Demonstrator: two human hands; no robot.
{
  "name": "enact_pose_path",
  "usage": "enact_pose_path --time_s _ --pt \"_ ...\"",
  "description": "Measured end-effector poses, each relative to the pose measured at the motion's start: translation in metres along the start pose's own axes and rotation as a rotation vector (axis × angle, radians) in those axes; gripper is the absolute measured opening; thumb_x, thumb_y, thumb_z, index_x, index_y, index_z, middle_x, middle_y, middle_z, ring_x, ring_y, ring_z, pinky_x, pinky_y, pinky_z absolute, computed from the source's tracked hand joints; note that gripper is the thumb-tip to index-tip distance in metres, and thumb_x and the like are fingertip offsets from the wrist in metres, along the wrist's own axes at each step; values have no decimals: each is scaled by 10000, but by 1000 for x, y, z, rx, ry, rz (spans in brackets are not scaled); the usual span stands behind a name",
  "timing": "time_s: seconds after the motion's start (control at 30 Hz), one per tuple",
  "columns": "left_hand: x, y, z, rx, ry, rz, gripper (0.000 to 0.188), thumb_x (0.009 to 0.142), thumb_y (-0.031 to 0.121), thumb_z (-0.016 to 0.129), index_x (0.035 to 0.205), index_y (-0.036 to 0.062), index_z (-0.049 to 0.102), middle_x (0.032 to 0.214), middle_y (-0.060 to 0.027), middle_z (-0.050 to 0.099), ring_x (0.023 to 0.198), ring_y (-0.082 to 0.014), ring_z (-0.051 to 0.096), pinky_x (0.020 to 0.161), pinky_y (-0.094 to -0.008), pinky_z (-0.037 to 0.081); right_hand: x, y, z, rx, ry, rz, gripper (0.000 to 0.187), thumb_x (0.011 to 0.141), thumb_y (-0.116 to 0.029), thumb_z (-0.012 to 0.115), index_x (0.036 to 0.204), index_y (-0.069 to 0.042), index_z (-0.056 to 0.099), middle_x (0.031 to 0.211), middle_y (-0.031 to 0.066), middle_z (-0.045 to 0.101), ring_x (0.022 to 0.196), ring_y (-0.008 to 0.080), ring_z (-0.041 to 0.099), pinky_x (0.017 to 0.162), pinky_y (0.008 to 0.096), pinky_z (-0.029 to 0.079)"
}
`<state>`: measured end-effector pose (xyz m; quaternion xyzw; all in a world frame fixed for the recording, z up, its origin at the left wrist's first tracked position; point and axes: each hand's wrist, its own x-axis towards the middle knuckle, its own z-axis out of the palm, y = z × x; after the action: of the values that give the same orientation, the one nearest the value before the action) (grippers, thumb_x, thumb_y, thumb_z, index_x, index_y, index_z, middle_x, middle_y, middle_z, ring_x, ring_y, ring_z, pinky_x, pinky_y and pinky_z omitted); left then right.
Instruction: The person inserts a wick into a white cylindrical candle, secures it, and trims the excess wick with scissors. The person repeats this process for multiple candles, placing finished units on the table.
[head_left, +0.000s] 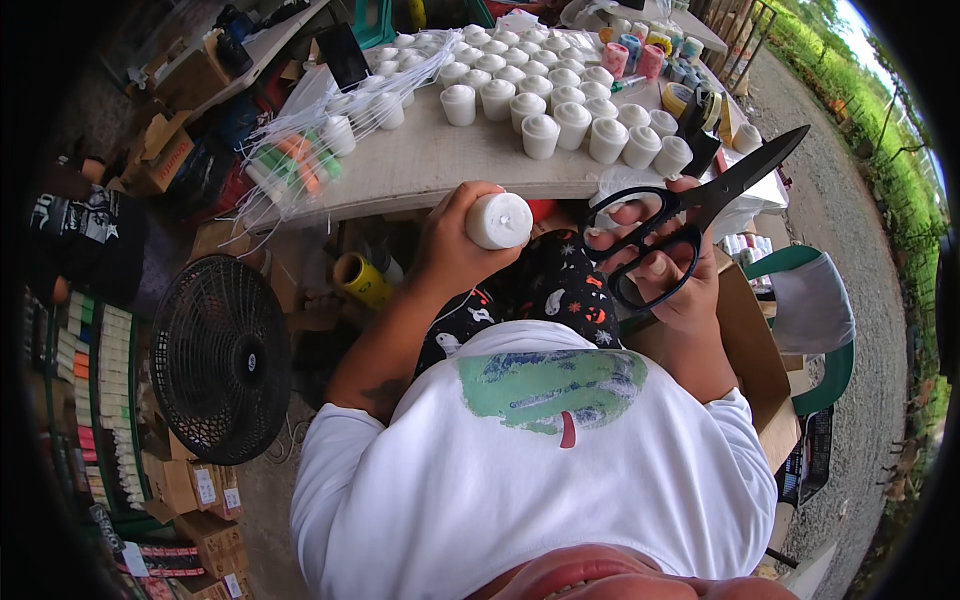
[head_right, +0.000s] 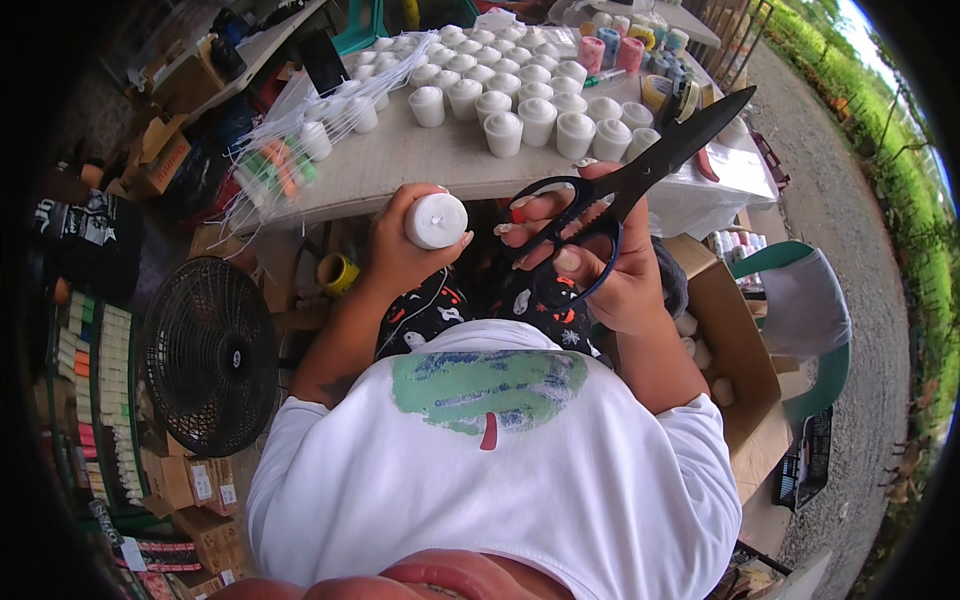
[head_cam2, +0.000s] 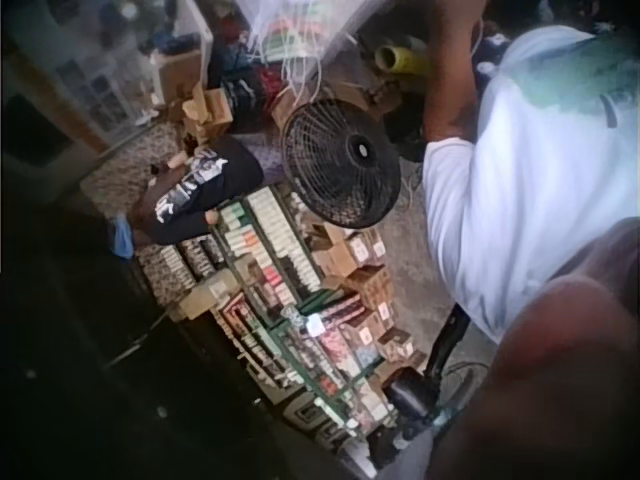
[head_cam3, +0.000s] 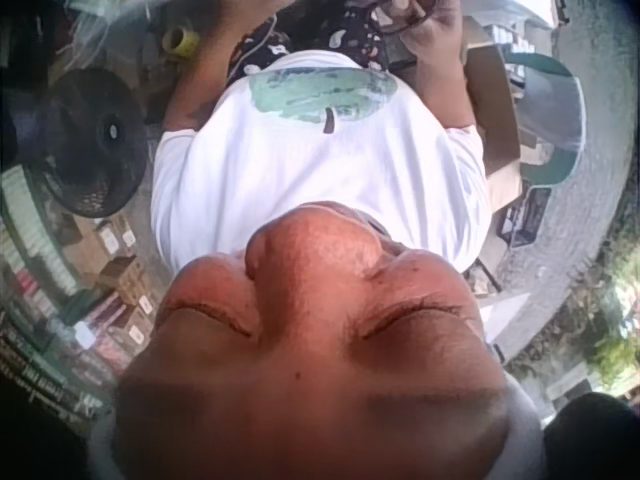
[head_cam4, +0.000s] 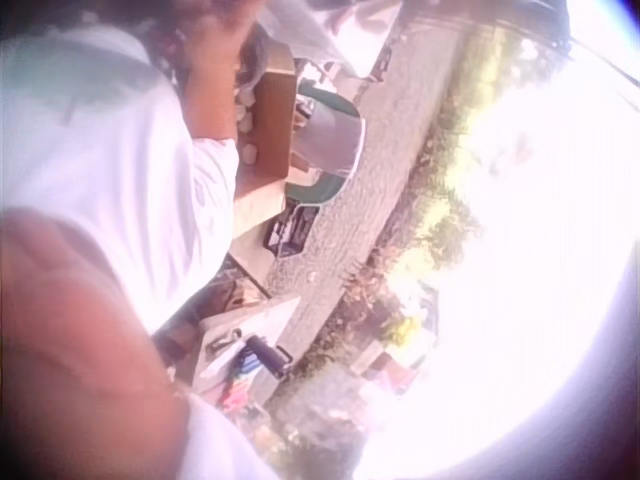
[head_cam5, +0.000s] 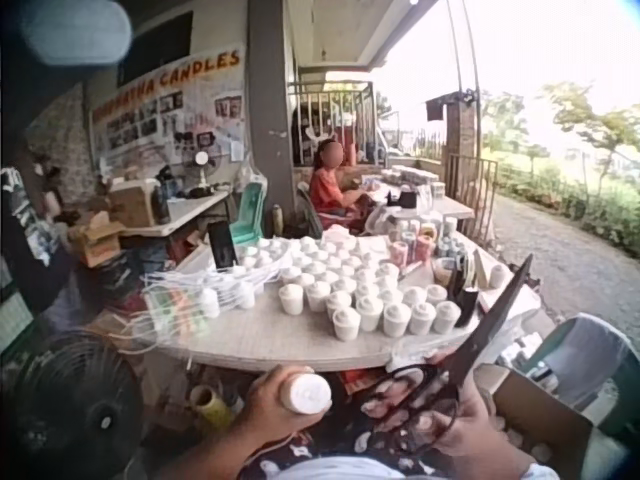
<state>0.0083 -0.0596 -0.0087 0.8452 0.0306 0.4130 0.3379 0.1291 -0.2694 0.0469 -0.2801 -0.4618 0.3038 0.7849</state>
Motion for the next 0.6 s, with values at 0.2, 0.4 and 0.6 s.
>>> enact_pose_path --time_s 0.2,0.4,0.6 --pt "-3 4 1 68 -35 -55 553 584 143 841 1054 104 552 934 -111 649 876 -280 659 762 -372 520 10 19 10 -221 -90 -2 575 850 68 607 1308 -91 296 1107 120 533 1082 310 602 933 412 494" --pt "2 12 -4 38 -34 -45 541 584 152 840 1043 97 559 926 -111 655 855 -285 665 754 -377 523 18 12 30 -306 -169 -419 406 873 32 585 1224 -11 387 1174 170 511 1122 325 557 968 466 452" --pt "-7 0 -9 25 18 -120 513 582 143 807 1029 98 558 935 -136 653 865 -334 653 746 -421 527 28 -2 40 -315 -168 -447 539 874 52 571 1299 -69 262 1114 201 548 1097 281 583 923 404 482"
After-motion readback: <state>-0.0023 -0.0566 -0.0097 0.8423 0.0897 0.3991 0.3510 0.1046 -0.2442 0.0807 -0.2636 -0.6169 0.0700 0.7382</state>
